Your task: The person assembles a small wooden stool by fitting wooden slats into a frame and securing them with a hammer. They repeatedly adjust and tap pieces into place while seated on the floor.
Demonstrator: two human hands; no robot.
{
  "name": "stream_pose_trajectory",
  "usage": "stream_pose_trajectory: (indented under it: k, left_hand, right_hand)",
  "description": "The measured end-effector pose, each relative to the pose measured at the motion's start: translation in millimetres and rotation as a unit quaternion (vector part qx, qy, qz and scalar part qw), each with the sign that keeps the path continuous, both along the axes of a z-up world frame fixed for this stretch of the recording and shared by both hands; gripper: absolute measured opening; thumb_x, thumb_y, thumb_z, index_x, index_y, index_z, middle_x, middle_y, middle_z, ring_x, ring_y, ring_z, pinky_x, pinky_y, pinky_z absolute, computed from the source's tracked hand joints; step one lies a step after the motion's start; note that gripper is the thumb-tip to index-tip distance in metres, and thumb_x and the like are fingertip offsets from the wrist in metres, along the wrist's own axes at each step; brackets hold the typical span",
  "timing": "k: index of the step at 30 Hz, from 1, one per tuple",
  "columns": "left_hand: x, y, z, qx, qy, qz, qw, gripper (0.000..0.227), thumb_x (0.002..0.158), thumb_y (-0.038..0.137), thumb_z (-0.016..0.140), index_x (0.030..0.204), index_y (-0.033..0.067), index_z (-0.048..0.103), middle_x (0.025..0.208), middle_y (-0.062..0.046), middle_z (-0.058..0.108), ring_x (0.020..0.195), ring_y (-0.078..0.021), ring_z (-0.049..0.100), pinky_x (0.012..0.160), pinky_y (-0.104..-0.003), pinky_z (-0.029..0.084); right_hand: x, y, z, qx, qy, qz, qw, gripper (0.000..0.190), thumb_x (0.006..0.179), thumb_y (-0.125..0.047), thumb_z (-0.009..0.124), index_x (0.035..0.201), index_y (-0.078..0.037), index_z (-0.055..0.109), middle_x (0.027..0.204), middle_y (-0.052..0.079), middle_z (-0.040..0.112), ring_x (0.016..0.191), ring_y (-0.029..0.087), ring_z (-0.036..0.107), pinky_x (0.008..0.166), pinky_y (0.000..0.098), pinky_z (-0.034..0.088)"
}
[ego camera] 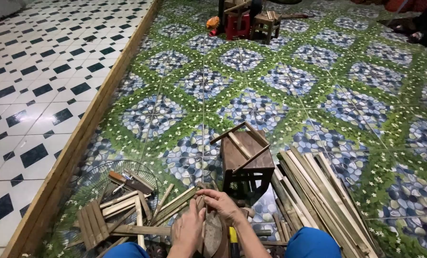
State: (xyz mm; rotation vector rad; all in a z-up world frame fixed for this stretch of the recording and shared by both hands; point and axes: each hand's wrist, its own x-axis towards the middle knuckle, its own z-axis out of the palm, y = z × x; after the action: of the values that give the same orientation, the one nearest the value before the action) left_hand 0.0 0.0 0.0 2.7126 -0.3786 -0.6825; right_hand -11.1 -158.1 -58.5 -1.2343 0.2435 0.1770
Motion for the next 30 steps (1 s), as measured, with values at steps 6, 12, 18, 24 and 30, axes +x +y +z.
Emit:
stream_pose_trajectory:
  k: [6, 12, 18, 24, 30]
  left_hand:
    - [-0.7, -7.7, -10.8, -0.058, -0.042, 0.039, 0.997, 0.038, 0.103, 0.043, 0.053, 0.134, 0.0201, 0.049, 0.119, -0.009, 0.066, 0.099, -0.0337, 0.069, 0.081, -0.047, 0.055]
    - [6.1, 0.9, -77.2, -0.087, -0.18, -0.003, 0.98, 0.031, 0.105, 0.034, 0.058, 0.128, 0.013, 0.055, 0.085, -0.005, 0.068, 0.055, -0.0137, 0.061, 0.045, -0.028, 0.056]
    - [14.6, 8.5, -98.2, -0.076, -0.247, -0.053, 0.965, 0.037, 0.105, 0.033, 0.057, 0.134, 0.01, 0.055, 0.083, -0.007, 0.067, 0.051, -0.0127, 0.062, 0.041, -0.024, 0.06]
    - [11.8, 11.5, -62.6, -0.114, -0.195, -0.001, 0.974, 0.025, 0.103, 0.032, 0.055, 0.121, 0.014, 0.054, 0.085, -0.011, 0.066, 0.057, -0.0267, 0.064, 0.048, -0.041, 0.058]
    - [23.5, 21.5, -75.6, -0.123, -0.217, 0.005, 0.968, 0.029, 0.1, 0.039, 0.058, 0.118, 0.0162, 0.06, 0.086, -0.012, 0.068, 0.068, -0.0345, 0.066, 0.054, -0.047, 0.052]
  right_hand:
    - [1.5, -3.4, -7.7, 0.035, -0.001, -0.005, 0.999, 0.033, 0.1, -0.013, 0.064, 0.131, -0.004, 0.073, 0.104, 0.005, 0.074, 0.077, 0.011, 0.065, 0.069, 0.0224, 0.053]
    - [-1.2, -0.5, 12.0, -0.003, 0.023, 0.002, 1.0, 0.034, 0.099, -0.009, 0.064, 0.131, -0.007, 0.073, 0.111, 0.009, 0.078, 0.084, 0.014, 0.069, 0.074, 0.0241, 0.058]
    - [-9.2, 6.8, 22.2, -0.065, 0.024, -0.039, 0.997, 0.037, 0.103, -0.016, 0.06, 0.137, -0.009, 0.073, 0.081, 0.001, 0.062, 0.071, 0.012, 0.058, 0.069, 0.024, 0.051]
    - [-62.7, -9.8, -167.3, -0.52, 0.163, -0.285, 0.789, 0.039, 0.082, -0.025, 0.071, 0.121, -0.022, 0.067, 0.136, 0.003, 0.057, 0.123, 0.031, 0.058, 0.105, 0.0471, 0.041]
    - [-96.4, 36.9, -166.1, -0.316, 0.437, -0.073, 0.839, 0.056, 0.099, -0.025, 0.071, 0.143, -0.02, 0.037, 0.148, 0.016, 0.034, 0.135, 0.038, 0.049, 0.107, 0.0464, 0.047]
